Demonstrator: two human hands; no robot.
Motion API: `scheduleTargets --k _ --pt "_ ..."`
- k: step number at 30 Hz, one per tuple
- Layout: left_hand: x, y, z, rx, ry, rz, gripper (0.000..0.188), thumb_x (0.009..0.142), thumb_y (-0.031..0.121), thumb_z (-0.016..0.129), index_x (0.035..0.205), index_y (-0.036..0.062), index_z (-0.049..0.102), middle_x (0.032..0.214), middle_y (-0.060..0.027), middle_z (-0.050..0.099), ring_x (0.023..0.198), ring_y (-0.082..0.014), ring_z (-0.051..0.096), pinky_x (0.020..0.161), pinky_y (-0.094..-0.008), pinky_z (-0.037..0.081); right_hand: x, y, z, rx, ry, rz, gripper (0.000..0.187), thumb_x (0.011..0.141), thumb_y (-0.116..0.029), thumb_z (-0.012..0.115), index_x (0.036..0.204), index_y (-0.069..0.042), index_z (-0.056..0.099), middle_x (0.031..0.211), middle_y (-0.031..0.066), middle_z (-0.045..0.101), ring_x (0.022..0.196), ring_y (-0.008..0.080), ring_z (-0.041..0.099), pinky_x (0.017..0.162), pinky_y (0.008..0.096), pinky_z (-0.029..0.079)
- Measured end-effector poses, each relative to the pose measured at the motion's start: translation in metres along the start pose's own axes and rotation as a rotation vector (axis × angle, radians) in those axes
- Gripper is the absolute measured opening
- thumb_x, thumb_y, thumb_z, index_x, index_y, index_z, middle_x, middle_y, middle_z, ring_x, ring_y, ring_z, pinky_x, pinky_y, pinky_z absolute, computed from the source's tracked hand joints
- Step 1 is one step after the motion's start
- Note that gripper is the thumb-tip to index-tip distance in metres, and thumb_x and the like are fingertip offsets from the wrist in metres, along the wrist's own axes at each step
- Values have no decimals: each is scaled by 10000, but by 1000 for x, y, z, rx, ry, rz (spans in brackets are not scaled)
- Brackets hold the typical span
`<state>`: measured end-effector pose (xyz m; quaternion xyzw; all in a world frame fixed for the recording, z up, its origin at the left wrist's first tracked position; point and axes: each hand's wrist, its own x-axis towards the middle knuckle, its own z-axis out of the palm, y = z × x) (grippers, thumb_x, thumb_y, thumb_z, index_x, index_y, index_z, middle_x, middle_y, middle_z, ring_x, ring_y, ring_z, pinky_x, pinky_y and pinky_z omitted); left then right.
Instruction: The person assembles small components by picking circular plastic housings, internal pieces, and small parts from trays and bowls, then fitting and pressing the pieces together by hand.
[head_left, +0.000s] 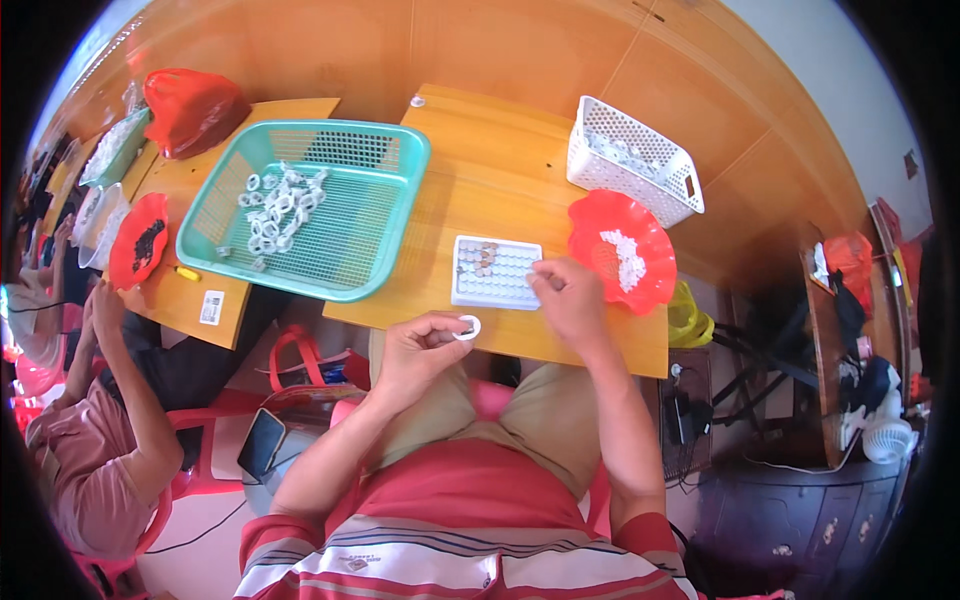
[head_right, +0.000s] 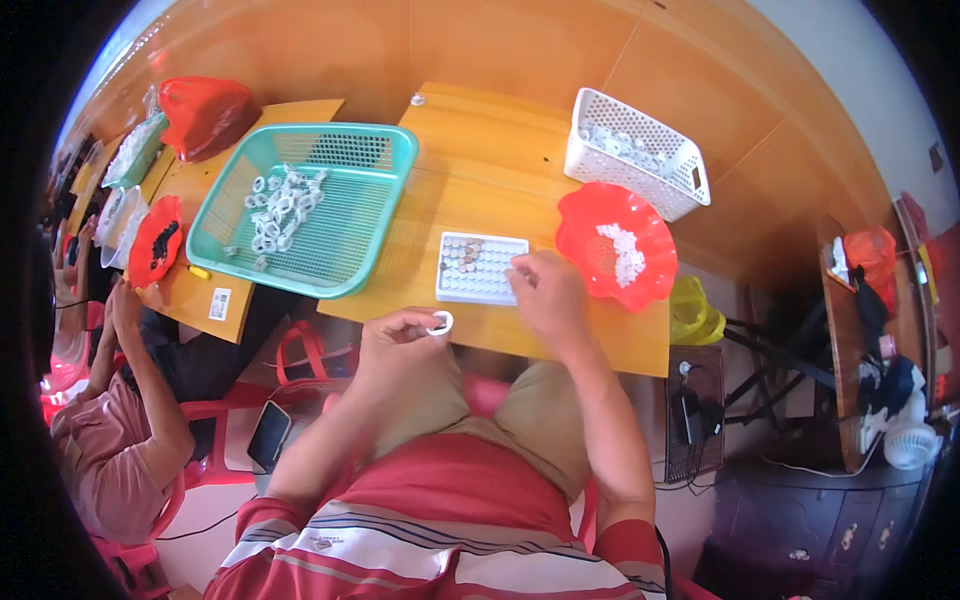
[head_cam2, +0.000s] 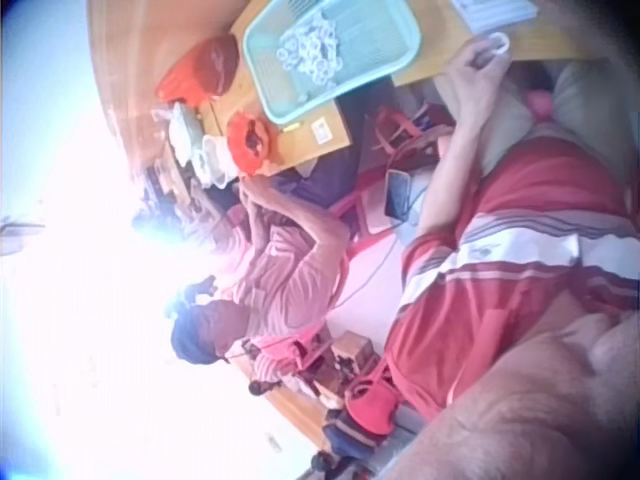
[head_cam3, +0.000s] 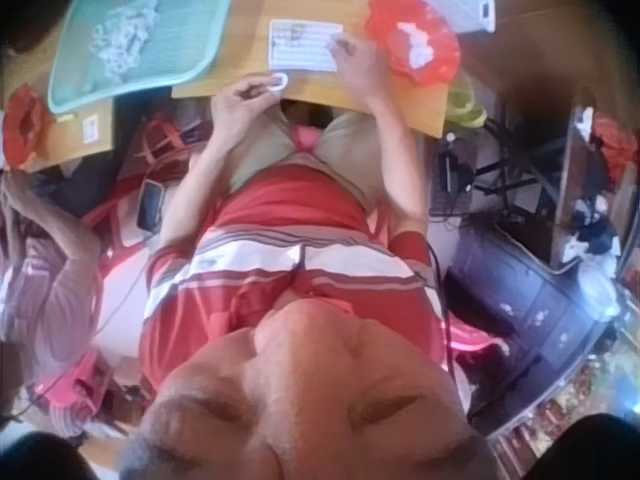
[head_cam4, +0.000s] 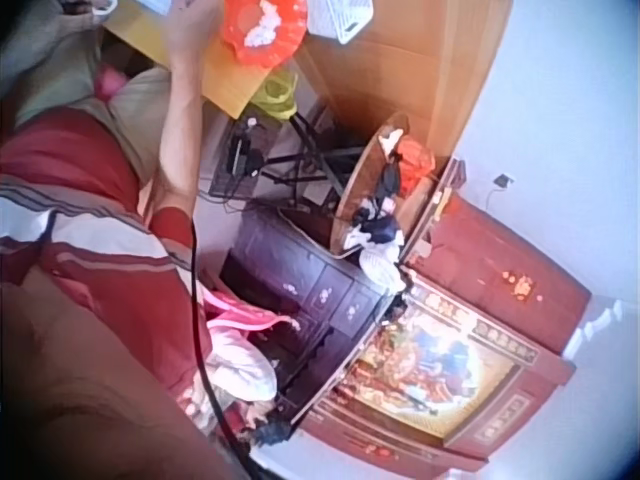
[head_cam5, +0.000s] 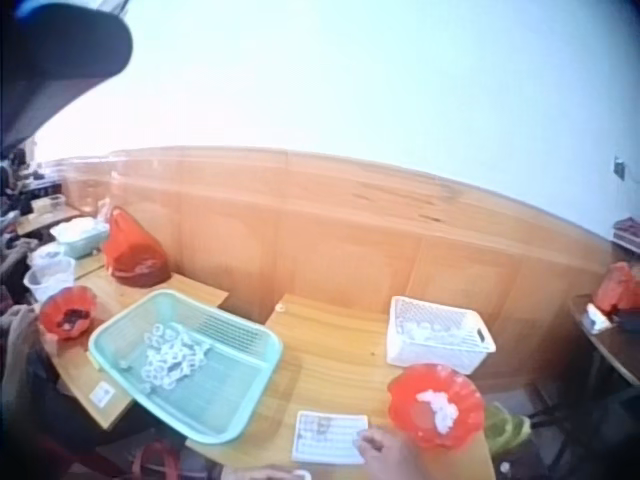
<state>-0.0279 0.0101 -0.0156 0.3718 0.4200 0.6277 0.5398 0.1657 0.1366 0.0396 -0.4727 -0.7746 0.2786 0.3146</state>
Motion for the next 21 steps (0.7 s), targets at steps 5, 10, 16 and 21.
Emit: scheduleTargets --k 5,10,16,21 --pt "0 -3 6 -95 -8 -104 222 856 -46 671 1075 -16 663 1090 -72 673 951 -96 636 834 -230 524 15 14 -39 -73 70 33 176 816 -133 675 921 6 696 856 150 695 712 235 667 665 341 520" --pt "-1 -12 7 -153 -2 -117 241 857 -38 675 1095 -21 644 1082 -70 673 955 -99 637 839 -236 529 24 11 -17 -107 -101 -15 194 820 -148 665 948 -6 699 869 153 692 759 278 669 699 368 523" --pt "-8 -10 8 -105 30 -142 252 856 -38 677 1102 -10 634 1068 -67 673 934 -101 645 813 -232 539 46 0 12 -220 -265 -171 247 815 -117 647 1034 -10 687 949 160 659 876 327 639 775 391 500" --pt "-8 -15 5 -96 57 -145 236 852 -44 676 1082 -6 637 1058 -63 673 923 -102 646 800 -231 542 56 0 23 -312 -341 -222 237 824 -111 634 1040 -37 697 1009 161 632 962 344 606 824 418 479"
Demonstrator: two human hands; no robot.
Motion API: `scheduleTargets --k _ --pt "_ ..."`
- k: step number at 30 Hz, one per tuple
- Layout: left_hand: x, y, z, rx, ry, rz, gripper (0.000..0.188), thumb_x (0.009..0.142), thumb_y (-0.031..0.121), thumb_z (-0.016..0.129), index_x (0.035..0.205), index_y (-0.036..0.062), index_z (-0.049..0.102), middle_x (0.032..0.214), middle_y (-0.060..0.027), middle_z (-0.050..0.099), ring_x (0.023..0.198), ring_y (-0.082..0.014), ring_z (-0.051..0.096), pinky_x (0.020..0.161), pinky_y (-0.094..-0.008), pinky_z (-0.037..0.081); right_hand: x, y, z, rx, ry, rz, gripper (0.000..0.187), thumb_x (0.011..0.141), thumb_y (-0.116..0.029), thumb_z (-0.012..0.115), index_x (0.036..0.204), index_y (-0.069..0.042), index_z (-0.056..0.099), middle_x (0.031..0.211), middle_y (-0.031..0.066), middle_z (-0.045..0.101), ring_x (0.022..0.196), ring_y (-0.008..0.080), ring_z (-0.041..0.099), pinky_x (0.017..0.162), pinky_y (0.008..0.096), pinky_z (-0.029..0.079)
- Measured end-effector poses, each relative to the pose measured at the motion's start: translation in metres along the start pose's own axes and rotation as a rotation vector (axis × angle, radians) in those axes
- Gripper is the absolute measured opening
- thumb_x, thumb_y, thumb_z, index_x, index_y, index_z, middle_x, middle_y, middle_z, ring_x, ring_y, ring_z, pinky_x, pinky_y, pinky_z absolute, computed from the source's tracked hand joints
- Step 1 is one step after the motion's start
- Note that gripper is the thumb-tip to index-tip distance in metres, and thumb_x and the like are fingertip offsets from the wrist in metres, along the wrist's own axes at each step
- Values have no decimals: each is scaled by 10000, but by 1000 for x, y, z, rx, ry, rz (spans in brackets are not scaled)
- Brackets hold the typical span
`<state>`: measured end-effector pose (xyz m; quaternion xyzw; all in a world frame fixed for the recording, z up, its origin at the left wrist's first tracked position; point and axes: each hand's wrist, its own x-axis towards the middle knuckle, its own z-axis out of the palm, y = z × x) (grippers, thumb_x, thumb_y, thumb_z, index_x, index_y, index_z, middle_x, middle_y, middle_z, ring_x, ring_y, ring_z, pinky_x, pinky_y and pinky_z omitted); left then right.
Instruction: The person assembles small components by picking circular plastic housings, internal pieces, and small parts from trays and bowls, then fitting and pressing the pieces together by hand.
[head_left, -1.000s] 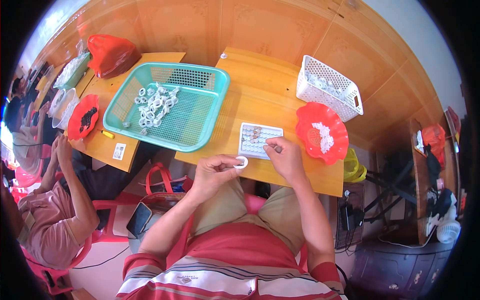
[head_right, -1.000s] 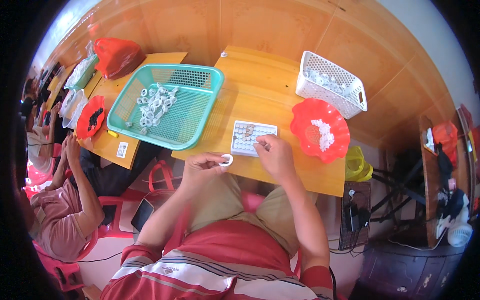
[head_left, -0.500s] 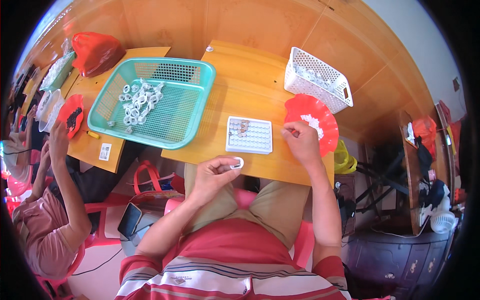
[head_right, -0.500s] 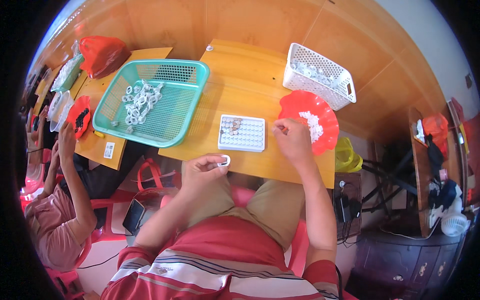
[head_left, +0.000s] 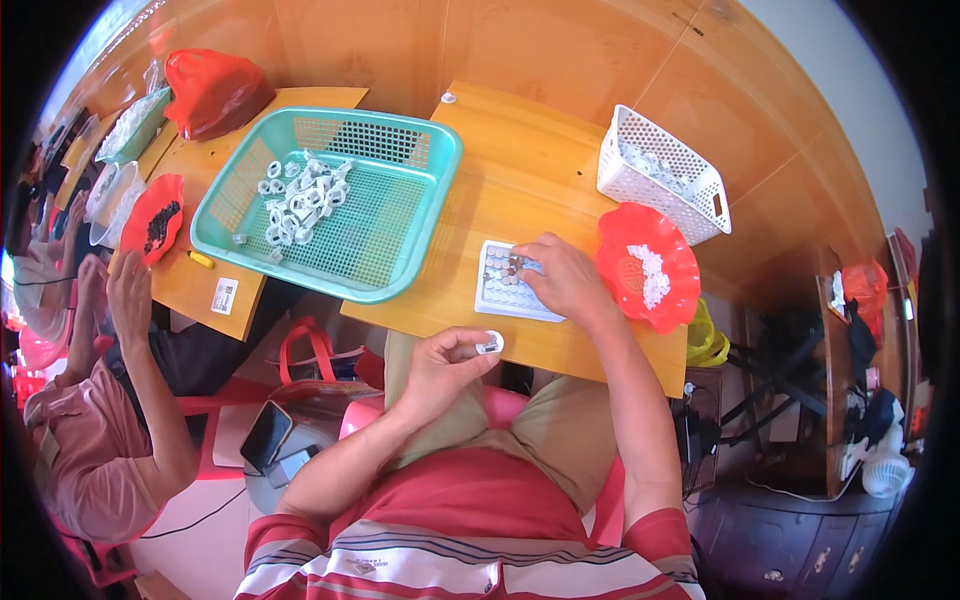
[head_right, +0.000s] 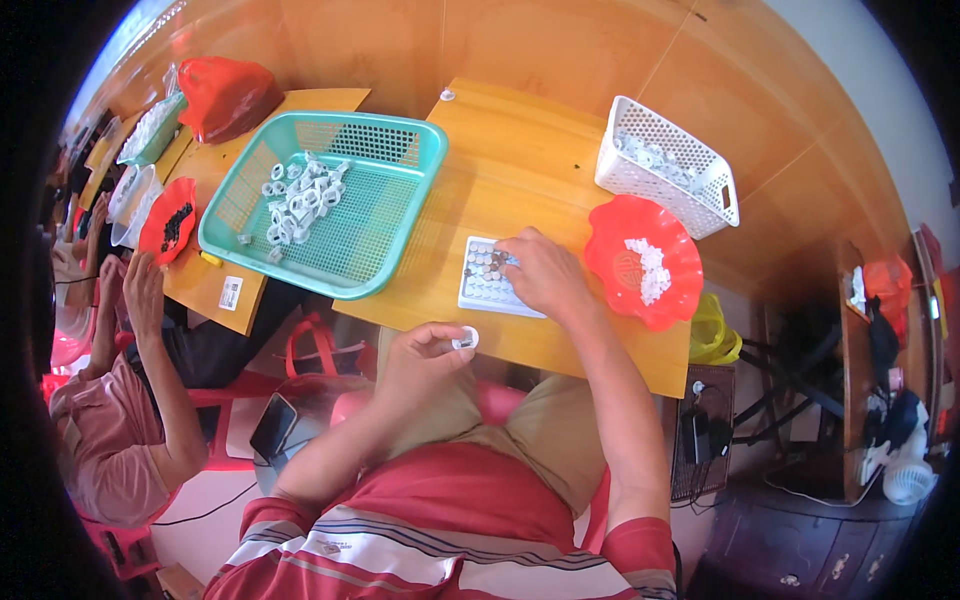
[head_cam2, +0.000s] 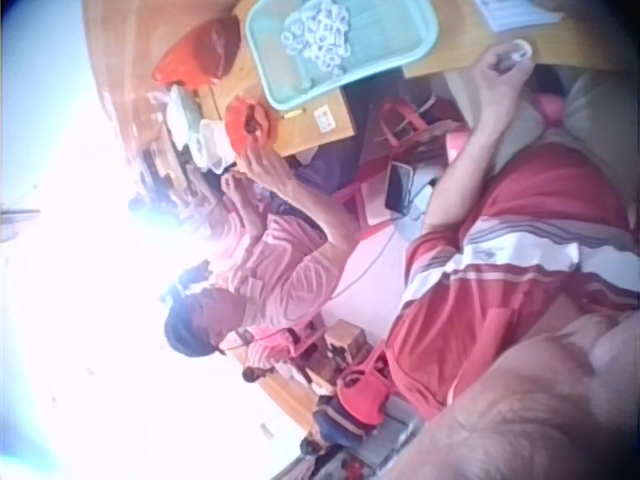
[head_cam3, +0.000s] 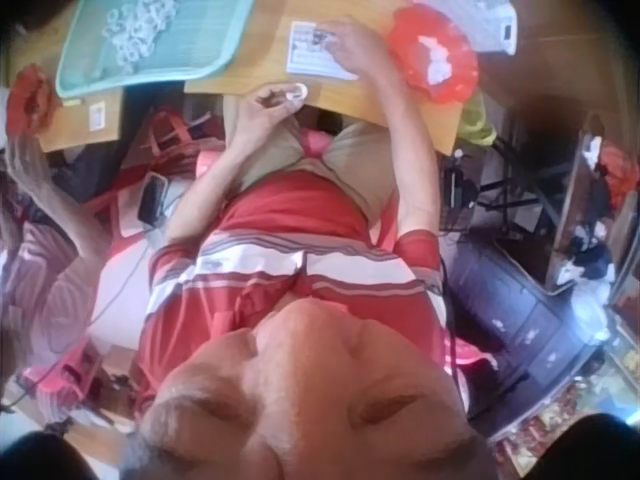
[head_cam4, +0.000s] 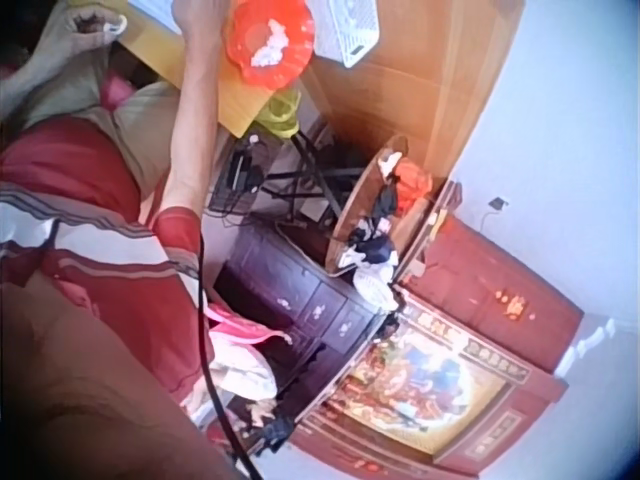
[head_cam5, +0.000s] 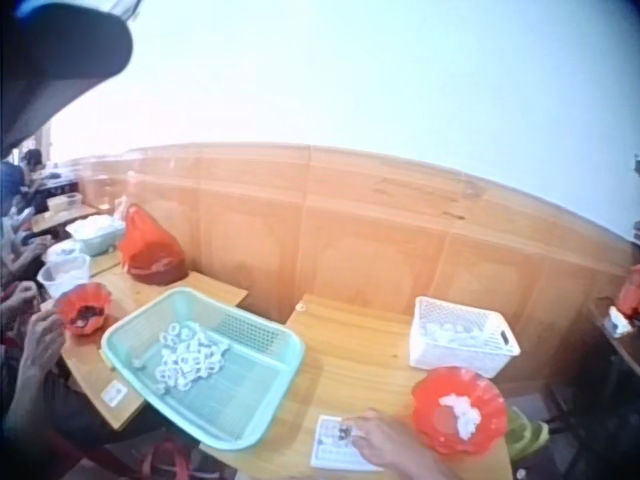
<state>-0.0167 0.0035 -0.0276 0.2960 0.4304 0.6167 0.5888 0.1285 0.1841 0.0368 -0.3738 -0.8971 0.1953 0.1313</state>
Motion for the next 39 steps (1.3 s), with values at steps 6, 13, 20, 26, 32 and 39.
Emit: scheduleTargets --k 6,13,20,26,32,39 --pt "3 1 -1 29 22 15 208 847 -54 678 1048 -10 646 1069 -69 670 924 -108 648 793 -232 541 2 1 4 -5 -40 18 217 827 -115 632 1017 -37 702 950 161 633 920 356 613 801 431 481" --pt "2 2 -2 18 41 20 188 844 -48 687 1025 -12 657 1070 -75 670 919 -109 648 786 -235 542 1 -1 2 -25 -30 0 176 855 -128 607 968 -25 695 938 167 634 905 365 616 786 440 480" --pt "1 2 -1 25 46 40 190 843 -40 693 1027 -13 657 1042 -74 678 901 -108 650 777 -237 544 0 5 5 -48 -32 -45 158 889 -126 569 934 -6 661 931 182 616 877 385 610 761 458 482" --pt "0 1 -2 44 55 43 201 839 -45 694 1032 -15 648 1037 -76 680 916 -115 652 786 -242 547 -7 11 11 -46 30 -78 163 930 -137 530 956 4 608 942 186 597 854 399 598 744 458 479" --pt "0 7 1 11 48 74 262 828 -64 696 1076 -17 625 1039 -80 681 938 -124 655 810 -248 555 -24 1 3 107 219 -38 148 929 -116 537 959 16 596 915 188 604 829 368 607 729 414 487" --pt "0 6 1 2 11 93 300 829 -71 690 1110 -12 604 1059 -90 675 947 -129 655 831 -256 556 -50 4 15 264 297 5 160 930 -76 567 1044 25 615 857 118 650 702 181 647 643 283 521"
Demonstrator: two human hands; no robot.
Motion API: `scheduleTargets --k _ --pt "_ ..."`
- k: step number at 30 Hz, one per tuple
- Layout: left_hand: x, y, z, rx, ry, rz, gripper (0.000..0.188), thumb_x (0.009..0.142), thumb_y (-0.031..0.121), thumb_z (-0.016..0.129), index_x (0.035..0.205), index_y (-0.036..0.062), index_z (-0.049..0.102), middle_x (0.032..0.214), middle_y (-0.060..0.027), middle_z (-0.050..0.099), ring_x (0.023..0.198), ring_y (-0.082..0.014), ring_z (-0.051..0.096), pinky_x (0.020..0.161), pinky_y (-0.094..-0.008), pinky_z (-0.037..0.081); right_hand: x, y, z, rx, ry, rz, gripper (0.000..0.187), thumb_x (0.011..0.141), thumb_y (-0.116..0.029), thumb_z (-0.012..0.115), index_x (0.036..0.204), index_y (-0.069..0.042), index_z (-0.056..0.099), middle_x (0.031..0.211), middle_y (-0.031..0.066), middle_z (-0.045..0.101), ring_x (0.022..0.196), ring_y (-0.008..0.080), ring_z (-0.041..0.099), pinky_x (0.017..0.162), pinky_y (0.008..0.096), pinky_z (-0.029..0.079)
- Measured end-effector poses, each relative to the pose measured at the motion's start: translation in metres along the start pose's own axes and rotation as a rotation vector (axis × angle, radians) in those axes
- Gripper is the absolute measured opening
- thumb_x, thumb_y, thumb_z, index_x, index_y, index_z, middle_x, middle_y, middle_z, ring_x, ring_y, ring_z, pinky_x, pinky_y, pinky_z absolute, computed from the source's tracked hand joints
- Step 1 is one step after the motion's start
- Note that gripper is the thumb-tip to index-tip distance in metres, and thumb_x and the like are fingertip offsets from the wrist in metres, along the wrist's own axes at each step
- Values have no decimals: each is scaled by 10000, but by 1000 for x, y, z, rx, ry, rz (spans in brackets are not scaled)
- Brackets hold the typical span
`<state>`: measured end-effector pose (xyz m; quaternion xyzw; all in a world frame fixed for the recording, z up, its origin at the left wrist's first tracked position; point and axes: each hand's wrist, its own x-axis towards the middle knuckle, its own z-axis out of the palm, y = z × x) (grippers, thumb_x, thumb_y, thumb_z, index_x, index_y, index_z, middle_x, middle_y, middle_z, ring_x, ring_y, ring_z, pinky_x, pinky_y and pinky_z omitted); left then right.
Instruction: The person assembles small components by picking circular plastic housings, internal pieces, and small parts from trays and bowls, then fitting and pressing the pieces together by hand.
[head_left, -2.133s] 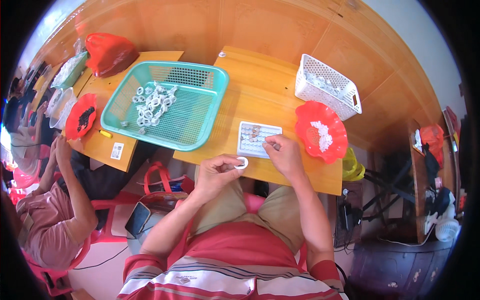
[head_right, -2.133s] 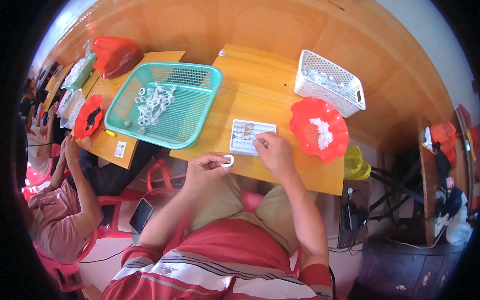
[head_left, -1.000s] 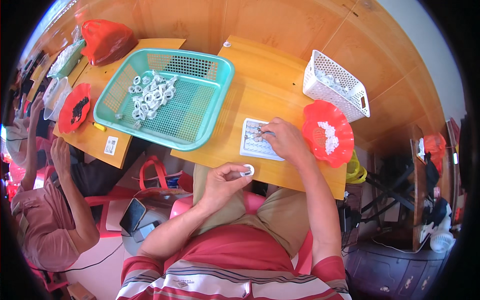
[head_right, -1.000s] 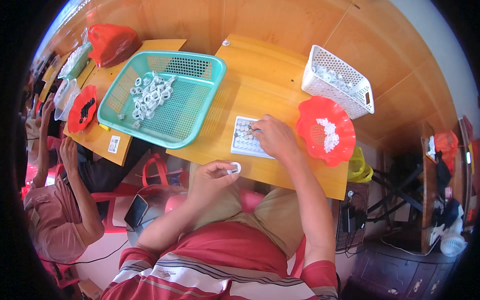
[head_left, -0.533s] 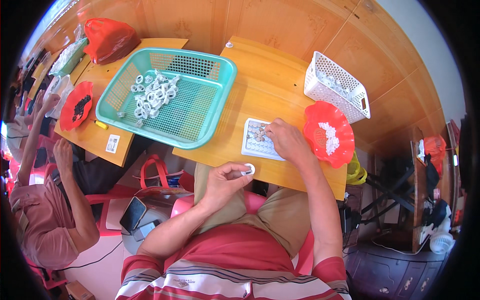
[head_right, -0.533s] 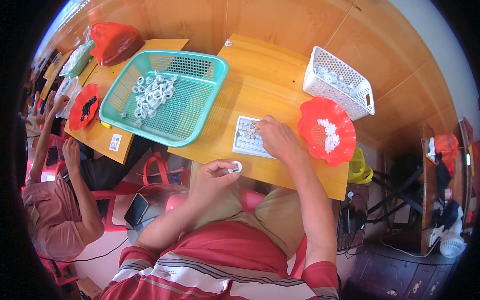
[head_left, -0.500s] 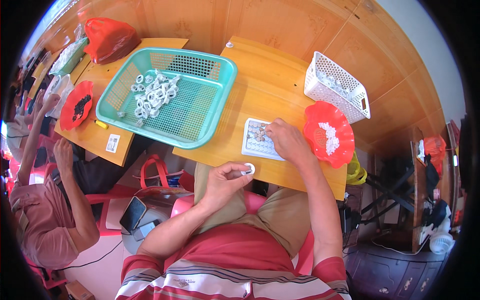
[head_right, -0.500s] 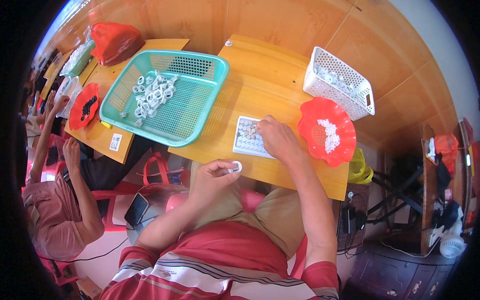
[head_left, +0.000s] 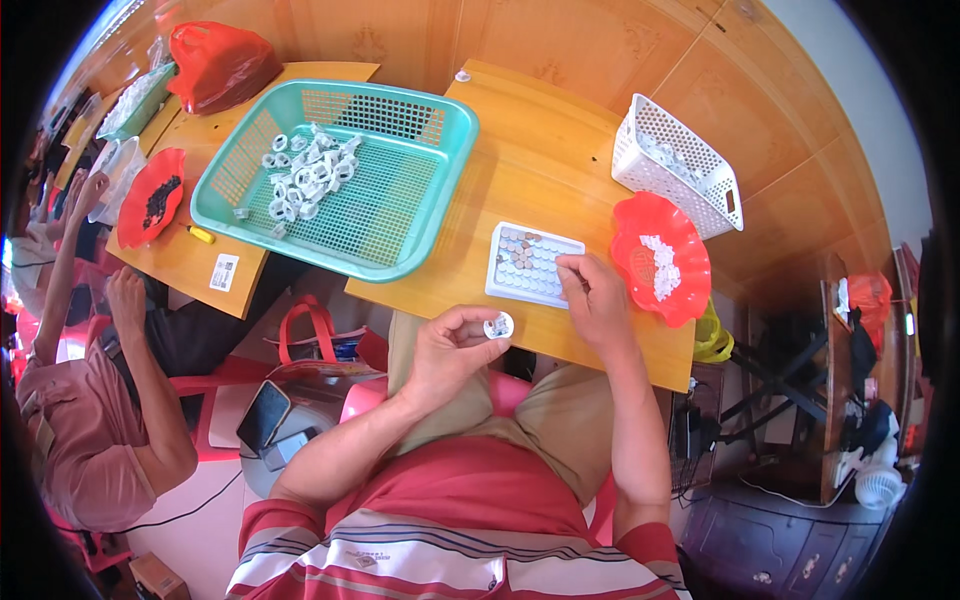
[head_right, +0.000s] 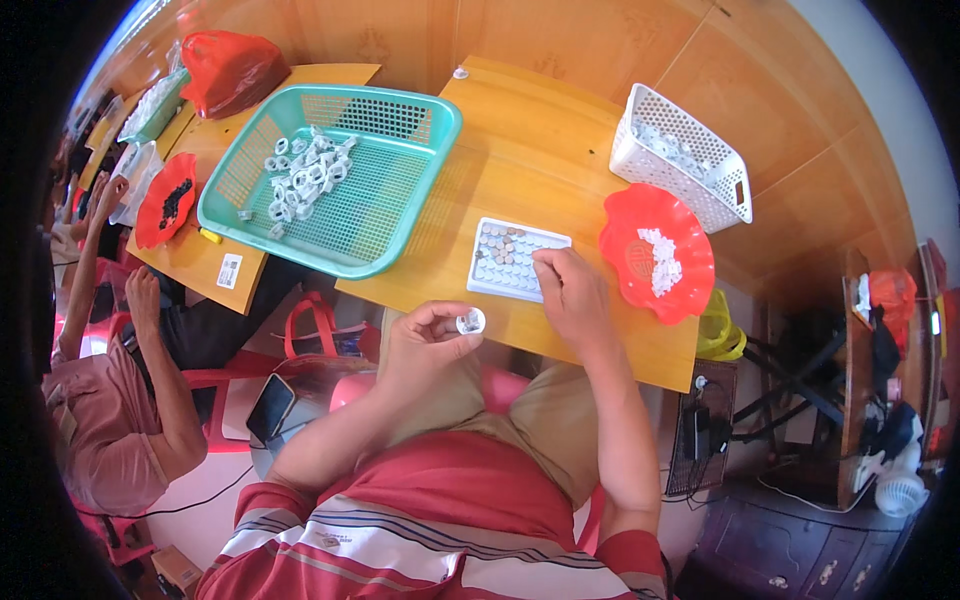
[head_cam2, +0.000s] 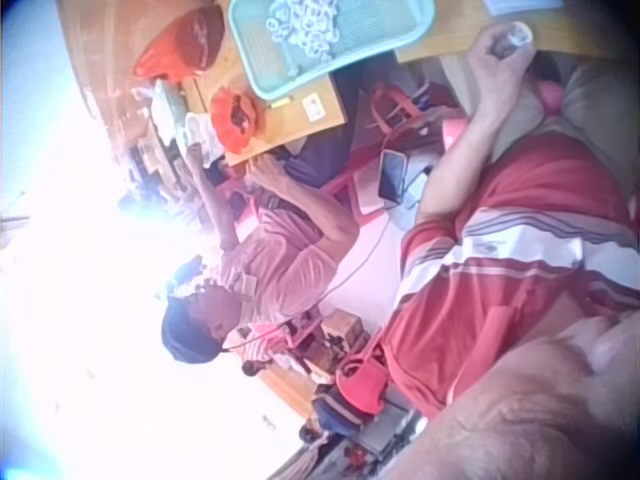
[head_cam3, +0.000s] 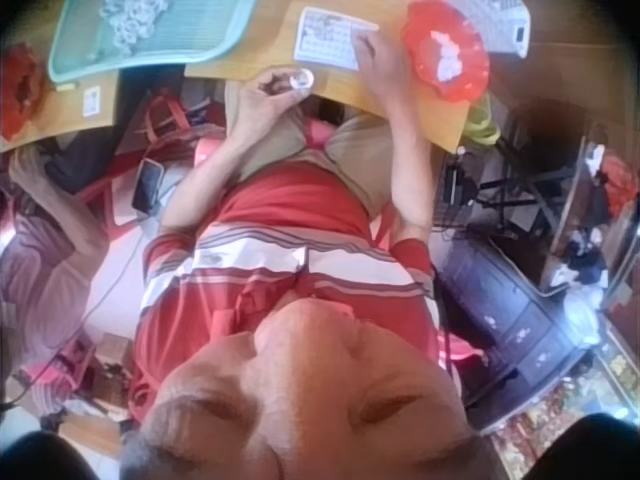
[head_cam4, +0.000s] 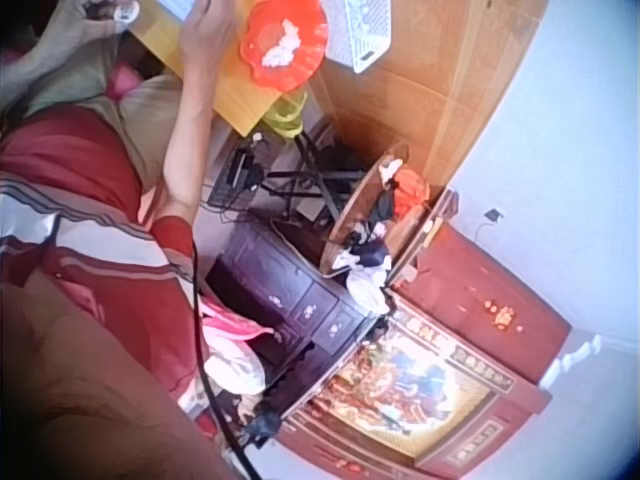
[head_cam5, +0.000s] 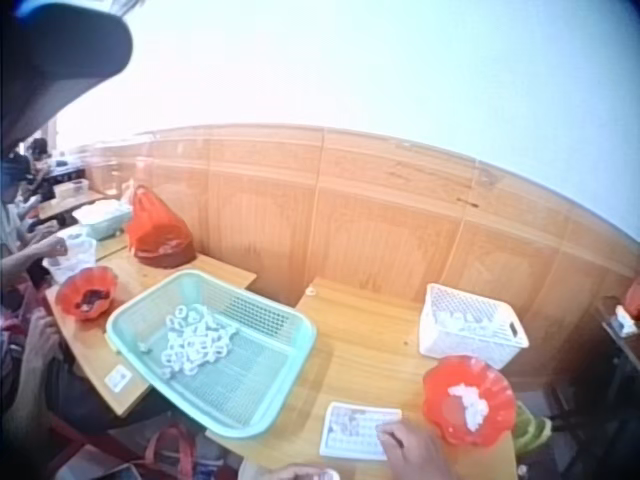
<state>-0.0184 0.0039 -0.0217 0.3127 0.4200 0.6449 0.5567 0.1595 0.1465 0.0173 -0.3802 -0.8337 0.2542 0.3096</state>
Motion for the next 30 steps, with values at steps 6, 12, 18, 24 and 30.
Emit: scheduleTargets --k 6,12,18,24,30 --pt "0 1 3 -14 18 51 343 829 -69 688 1147 -19 567 1059 -92 674 971 -132 648 848 -262 550 -20 2 4 614 -37 382 189 927 -82 607 1059 51 635 862 48 660 729 95 636 662 235 527" --pt "1 1 -1 -26 -26 -22 333 849 -54 674 1168 -37 580 1077 -91 669 980 -129 642 865 -267 535 -33 -9 11 755 -72 379 190 923 -57 623 1078 52 623 880 62 663 773 107 649 704 261 556" --pt "1 -1 -1 -154 -55 -119 394 905 3 635 1288 -25 545 1109 -79 661 995 -122 626 879 -261 519 -40 -20 17 663 -73 305 160 900 -67 659 1021 38 668 877 37 674 764 91 634 700 236 519" --pt "2 -1 -2 -180 -73 -175 391 926 36 617 1305 -9 534 1165 -85 632 1009 -123 610 881 -268 518 -45 -19 23 665 -29 246 141 904 -32 643 1011 59 659 860 83 688 780 145 681 729 264 567" --pt "1 -1 -2 -207 -95 -143 358 932 43 607 1274 -23 525 1143 -98 640 1008 -141 621 884 -279 517 -54 -20 28 751 -31 324 132 897 -4 641 1010 64 648 876 101 690 807 156 687 746 265 575"
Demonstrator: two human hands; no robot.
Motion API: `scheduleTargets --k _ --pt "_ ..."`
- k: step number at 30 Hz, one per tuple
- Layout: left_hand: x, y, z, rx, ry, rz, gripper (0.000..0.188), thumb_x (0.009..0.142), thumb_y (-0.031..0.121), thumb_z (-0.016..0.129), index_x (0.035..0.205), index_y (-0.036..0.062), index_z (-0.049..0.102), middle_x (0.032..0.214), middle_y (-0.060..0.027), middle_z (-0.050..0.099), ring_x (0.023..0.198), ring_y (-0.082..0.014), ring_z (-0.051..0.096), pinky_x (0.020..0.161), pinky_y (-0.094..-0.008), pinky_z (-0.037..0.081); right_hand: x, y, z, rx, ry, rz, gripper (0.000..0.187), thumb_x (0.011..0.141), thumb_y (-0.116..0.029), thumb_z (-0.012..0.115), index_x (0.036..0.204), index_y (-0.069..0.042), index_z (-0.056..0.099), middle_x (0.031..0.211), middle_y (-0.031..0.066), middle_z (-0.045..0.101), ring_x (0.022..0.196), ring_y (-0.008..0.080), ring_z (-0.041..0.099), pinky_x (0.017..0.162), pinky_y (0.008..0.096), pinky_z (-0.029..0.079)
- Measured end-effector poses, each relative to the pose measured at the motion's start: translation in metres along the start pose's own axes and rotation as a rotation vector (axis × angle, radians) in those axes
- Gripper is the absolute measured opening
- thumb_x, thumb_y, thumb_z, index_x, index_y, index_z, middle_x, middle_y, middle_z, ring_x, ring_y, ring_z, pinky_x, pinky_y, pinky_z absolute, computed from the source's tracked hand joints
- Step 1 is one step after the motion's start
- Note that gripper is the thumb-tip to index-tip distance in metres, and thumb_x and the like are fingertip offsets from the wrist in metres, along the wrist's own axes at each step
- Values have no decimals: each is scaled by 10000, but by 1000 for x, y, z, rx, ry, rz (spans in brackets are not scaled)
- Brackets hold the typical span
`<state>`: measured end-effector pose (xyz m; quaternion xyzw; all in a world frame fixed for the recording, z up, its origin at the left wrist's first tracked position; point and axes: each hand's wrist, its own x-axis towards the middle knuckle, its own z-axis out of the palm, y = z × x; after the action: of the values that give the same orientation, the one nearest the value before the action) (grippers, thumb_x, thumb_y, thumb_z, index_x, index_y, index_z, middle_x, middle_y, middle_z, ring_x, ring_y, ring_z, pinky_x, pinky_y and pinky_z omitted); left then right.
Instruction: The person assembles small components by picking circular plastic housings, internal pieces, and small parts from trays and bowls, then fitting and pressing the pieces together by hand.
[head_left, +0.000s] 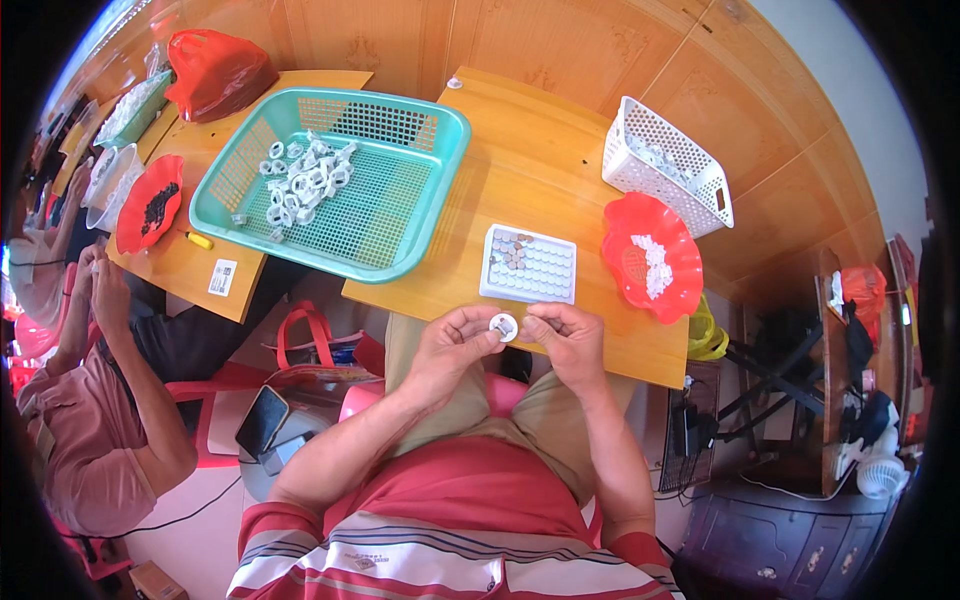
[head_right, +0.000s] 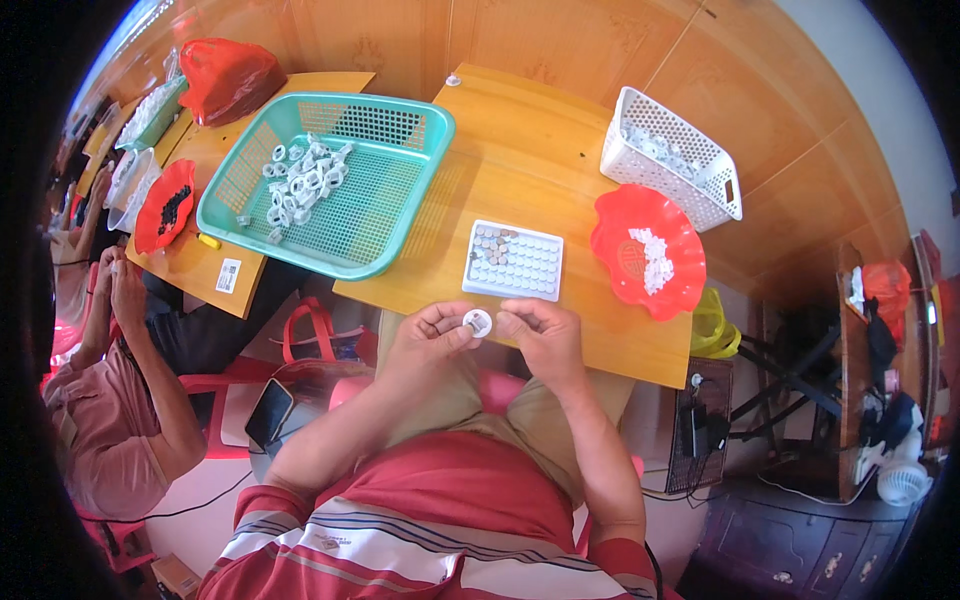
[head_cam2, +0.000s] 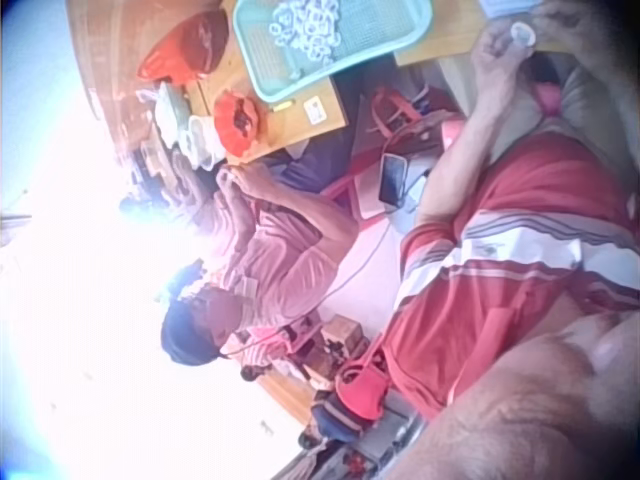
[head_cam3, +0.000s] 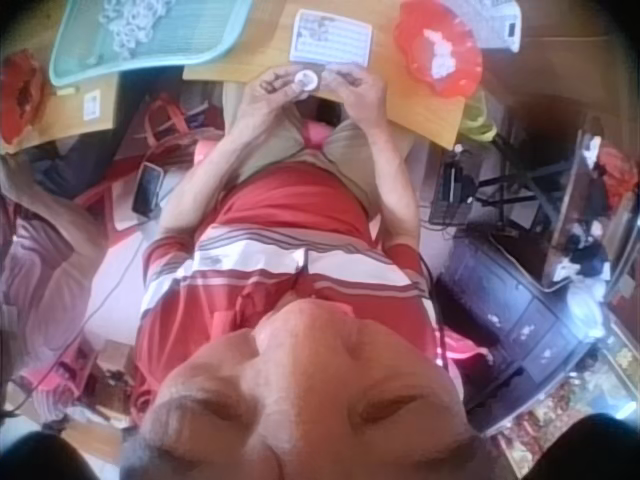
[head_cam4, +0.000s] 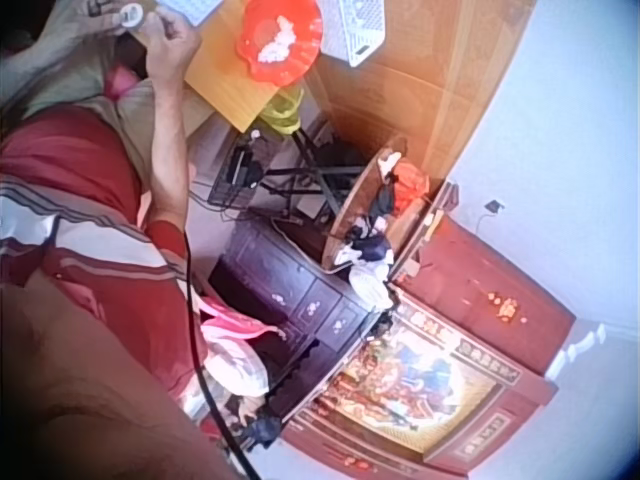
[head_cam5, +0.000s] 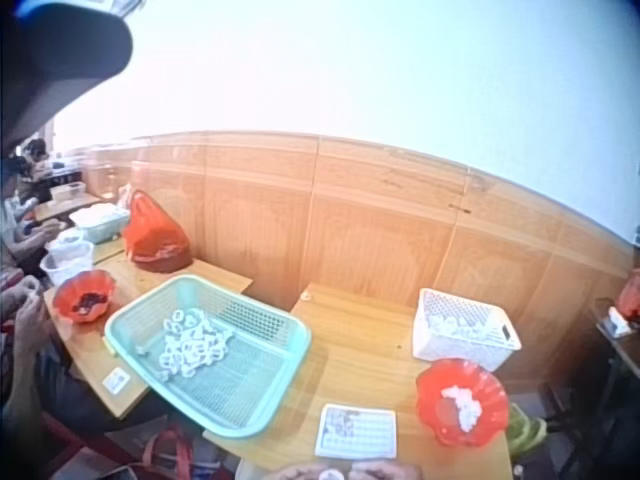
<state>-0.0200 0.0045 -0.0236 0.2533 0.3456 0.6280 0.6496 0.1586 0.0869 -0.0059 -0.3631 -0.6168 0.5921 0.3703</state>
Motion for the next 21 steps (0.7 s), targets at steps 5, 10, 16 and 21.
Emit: scheduleTargets --k 5,10,16,21 --pt "-1 3 2 -25 57 -83 313 933 53 606 1233 -29 567 1123 -103 656 1016 -148 628 881 -282 522 -5 -3 9 69 -2 1 127 891 1 646 1003 61 646 890 97 689 817 149 680 749 266 572" --pt "-1 -3 -1 -31 71 -64 302 929 44 609 1219 -33 585 1117 -103 661 1000 -146 636 861 -274 531 -6 -2 10 -75 12 -122 106 874 9 665 970 53 663 944 91 680 834 133 659 744 254 553" --pt "-1 -6 3 23 106 -7 272 919 27 617 1182 -39 606 1053 -105 679 932 -146 652 830 -262 536 -11 5 13 -132 1 -195 100 857 36 674 955 55 673 966 94 662 823 123 635 715 238 528" --pt "0 -8 1 70 190 16 221 903 12 633 1118 -41 634 998 -103 691 889 -146 659 803 -260 544 -11 11 16 -155 1 -225 100 857 60 663 957 63 670 952 93 651 815 126 635 709 232 527"
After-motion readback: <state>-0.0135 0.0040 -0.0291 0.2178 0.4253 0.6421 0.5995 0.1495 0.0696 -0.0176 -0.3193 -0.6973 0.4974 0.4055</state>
